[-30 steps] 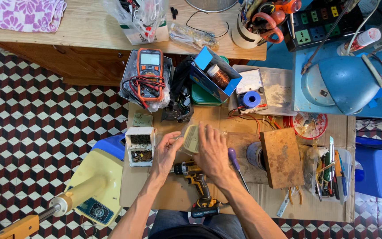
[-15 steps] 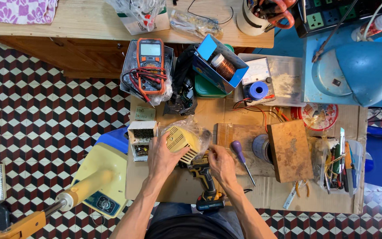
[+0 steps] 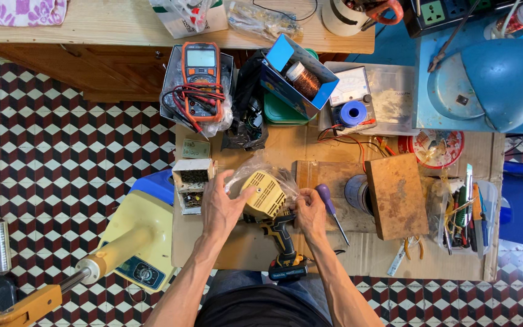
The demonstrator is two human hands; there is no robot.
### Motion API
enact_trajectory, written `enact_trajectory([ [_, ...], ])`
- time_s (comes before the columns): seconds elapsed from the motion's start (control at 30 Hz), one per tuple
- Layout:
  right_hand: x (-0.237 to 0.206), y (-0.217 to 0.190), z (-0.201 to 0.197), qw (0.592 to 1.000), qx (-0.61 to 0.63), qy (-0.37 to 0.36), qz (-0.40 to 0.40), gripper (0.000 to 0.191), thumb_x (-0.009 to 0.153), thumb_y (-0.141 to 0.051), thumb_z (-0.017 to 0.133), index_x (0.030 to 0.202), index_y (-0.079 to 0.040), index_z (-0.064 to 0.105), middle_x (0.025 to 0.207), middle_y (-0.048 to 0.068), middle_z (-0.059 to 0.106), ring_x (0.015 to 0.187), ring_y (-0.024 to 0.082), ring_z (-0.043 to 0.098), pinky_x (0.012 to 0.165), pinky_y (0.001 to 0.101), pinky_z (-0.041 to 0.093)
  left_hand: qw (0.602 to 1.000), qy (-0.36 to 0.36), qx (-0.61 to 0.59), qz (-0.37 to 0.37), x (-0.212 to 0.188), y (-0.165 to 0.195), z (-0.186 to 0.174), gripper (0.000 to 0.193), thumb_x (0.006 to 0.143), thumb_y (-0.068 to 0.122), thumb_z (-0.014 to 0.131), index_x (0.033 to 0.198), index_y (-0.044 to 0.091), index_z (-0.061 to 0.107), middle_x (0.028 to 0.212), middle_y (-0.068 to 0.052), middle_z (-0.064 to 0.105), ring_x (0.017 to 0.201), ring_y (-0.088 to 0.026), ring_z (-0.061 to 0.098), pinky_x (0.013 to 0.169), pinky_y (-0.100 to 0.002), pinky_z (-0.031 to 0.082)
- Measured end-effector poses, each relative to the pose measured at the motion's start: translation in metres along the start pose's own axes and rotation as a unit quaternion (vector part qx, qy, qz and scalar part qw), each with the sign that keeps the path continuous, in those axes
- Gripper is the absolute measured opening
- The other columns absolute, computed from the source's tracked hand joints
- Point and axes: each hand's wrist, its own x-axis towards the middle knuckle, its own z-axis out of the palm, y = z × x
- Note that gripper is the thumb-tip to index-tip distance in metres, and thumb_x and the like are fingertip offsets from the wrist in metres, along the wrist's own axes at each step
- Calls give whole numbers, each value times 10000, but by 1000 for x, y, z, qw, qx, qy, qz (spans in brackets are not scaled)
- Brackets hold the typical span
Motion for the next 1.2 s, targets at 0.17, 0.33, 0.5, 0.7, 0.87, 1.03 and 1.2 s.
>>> enact_trajectory([
  [0.17, 6, 6, 7, 997, 57, -2, -55, 221, 969, -73, 561, 1172, 10, 591, 901, 73, 658, 781, 133, 636, 696, 268, 543, 995, -55, 21, 78, 1, 10, 14, 1055, 559, 526, 964, 1356, 13, 500, 1329, -251, 502, 1208, -374, 523, 981, -446, 485],
  [0.33, 10, 3, 13, 993, 109, 5, -38, 240, 957, -58, 551, 1189, 4, 558, 942, 67, 666, 815, 120, 652, 719, 263, 564, 989, -98, 110, 32, 31, 3, 33, 1220, 492, 590, 966, 1456, 65, 435, 1375, -199, 512, 1263, -353, 504, 1055, -483, 439],
  [0.5, 13, 2, 11, 988, 149, 17, -22, 193, 949, -16, 584, 1142, -12, 570, 905, 85, 646, 780, 178, 621, 675, 303, 518, 984, -173, -3, -49, 66, -18, 49, 1363, 516, 628, 941, 1533, -7, 292, 1402, -220, 536, 1306, -341, 525, 1099, -459, 433],
  [0.7, -5, -12, -3, 930, -260, -11, -259, 258, 988, 2, 522, 1052, -118, 741, 1057, 126, 652, 949, 286, 666, 827, 384, 545, 965, -168, -97, -174, 68, -22, 54, 1276, 551, 608, 862, 1556, 47, 312, 1423, -207, 553, 1297, -333, 570, 1092, -444, 461],
  [0.87, -10, -34, -3, 848, -480, -175, -143, 439, 817, -29, 623, 1192, -234, 726, 1123, 142, 605, 978, 334, 658, 853, 435, 561, 972, -102, -101, -186, 51, -2, 51, 1232, 579, 570, 897, 1547, 76, 318, 1493, -212, 433, 1361, -344, 469, 1061, -530, 434],
  [1.03, -10, -51, -14, 793, -533, -210, -208, 414, 752, -196, 749, 1157, -120, 704, 1071, 192, 640, 953, 407, 656, 817, 508, 532, 991, -1, -92, -93, 39, 20, 40, 1114, 691, 494, 929, 1538, 72, 341, 1421, -230, 413, 1322, -374, 443, 1084, -517, 418],
  [1.2, -37, -72, -18, 855, -434, -194, -205, 221, 978, -245, 628, 988, -36, 699, 887, 202, 682, 817, 363, 701, 745, 485, 558, 992, 90, -71, 59, 16, 36, 38, 1059, 709, 394, 931, 1535, 90, 342, 1387, -204, 439, 1301, -371, 466, 1083, -483, 429],
])
